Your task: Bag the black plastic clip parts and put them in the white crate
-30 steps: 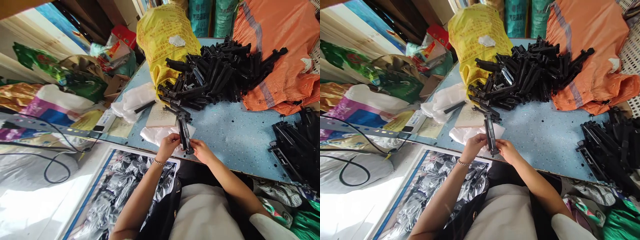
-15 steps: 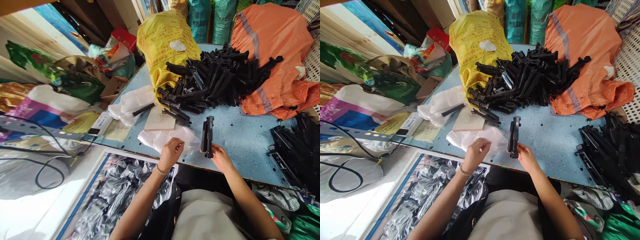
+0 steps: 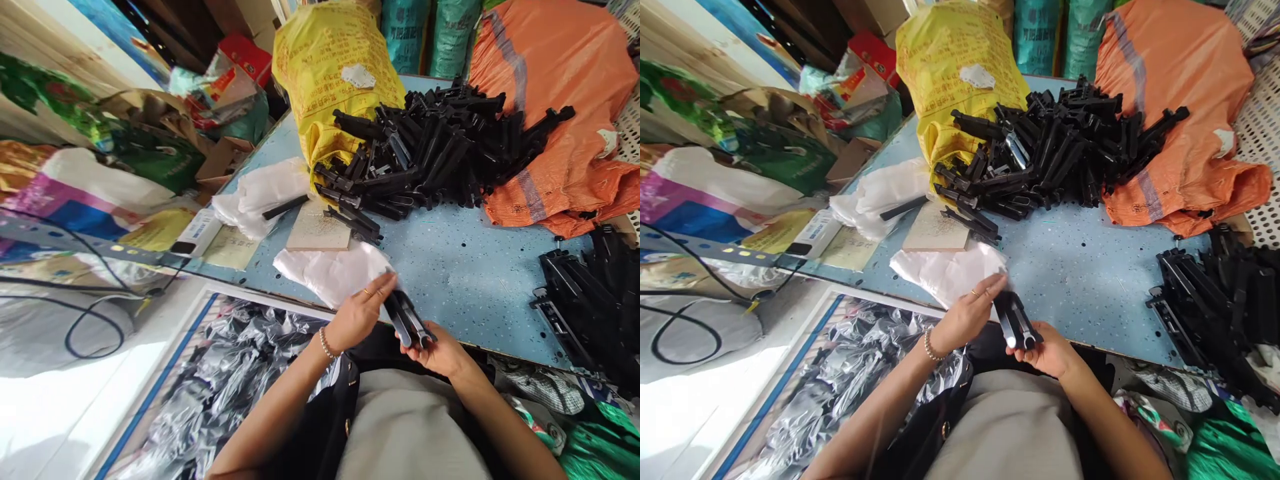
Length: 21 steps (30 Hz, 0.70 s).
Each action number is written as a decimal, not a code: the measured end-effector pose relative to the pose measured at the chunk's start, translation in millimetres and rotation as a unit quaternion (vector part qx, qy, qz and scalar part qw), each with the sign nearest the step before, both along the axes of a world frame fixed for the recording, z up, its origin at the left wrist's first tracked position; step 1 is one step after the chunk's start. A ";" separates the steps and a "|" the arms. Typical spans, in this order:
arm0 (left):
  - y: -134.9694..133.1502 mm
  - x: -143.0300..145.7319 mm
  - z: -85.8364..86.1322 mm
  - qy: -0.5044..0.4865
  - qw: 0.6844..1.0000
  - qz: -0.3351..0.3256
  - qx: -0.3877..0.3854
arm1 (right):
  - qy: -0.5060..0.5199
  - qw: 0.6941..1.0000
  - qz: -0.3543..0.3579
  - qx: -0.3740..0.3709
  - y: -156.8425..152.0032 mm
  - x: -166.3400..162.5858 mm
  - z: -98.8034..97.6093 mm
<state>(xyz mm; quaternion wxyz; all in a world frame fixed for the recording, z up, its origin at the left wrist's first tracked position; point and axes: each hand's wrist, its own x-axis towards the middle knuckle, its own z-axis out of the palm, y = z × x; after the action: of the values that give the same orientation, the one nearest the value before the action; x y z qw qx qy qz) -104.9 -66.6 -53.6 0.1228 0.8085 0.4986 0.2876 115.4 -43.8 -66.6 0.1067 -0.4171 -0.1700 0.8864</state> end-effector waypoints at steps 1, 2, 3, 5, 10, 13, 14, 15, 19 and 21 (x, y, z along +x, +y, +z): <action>-7.8 6.0 3.7 0.013 1.000 -0.024 0.001 | -0.043 0.997 -0.002 0.066 4.5 -4.7 -2.9; -15.1 12.8 6.5 0.023 0.999 -0.048 0.000 | -0.089 0.986 -0.003 0.139 8.6 -8.8 -5.1; -21.5 19.9 8.3 0.030 0.997 -0.067 -0.001 | -0.136 0.968 -0.005 0.210 11.7 -12.2 -6.4; -30.6 31.8 9.6 0.035 0.997 -0.075 0.000 | -0.207 0.927 -0.001 0.314 14.0 -16.6 -6.3; -44.0 19.7 29.4 0.057 0.997 0.021 0.044 | -0.145 0.923 0.063 0.351 6.9 -16.8 3.2; -65.8 -27.7 60.8 0.073 0.993 0.092 -0.014 | -0.126 0.927 0.110 0.336 13.0 -18.9 7.8; -77.3 -49.2 69.0 0.090 0.986 0.123 -0.061 | -0.143 0.920 0.112 0.347 17.3 -21.2 7.9; -90.9 -72.8 73.3 0.112 0.973 0.163 -0.120 | -0.165 0.910 0.100 0.366 22.0 -24.1 7.0; -164.0 -169.4 42.2 0.205 0.809 0.362 -0.416 | -0.220 0.883 -0.001 0.416 37.5 -35.1 -4.5; -208.1 -203.0 6.0 0.207 0.715 0.404 -0.531 | -0.223 0.884 -0.031 0.410 41.0 -38.0 -10.5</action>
<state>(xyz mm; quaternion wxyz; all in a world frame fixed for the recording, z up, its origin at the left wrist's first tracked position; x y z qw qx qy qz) -308.0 -274.7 -47.6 0.2975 0.3711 0.8618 -0.1766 77.5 -2.8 -77.1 0.2546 -0.5280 -0.5246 0.6174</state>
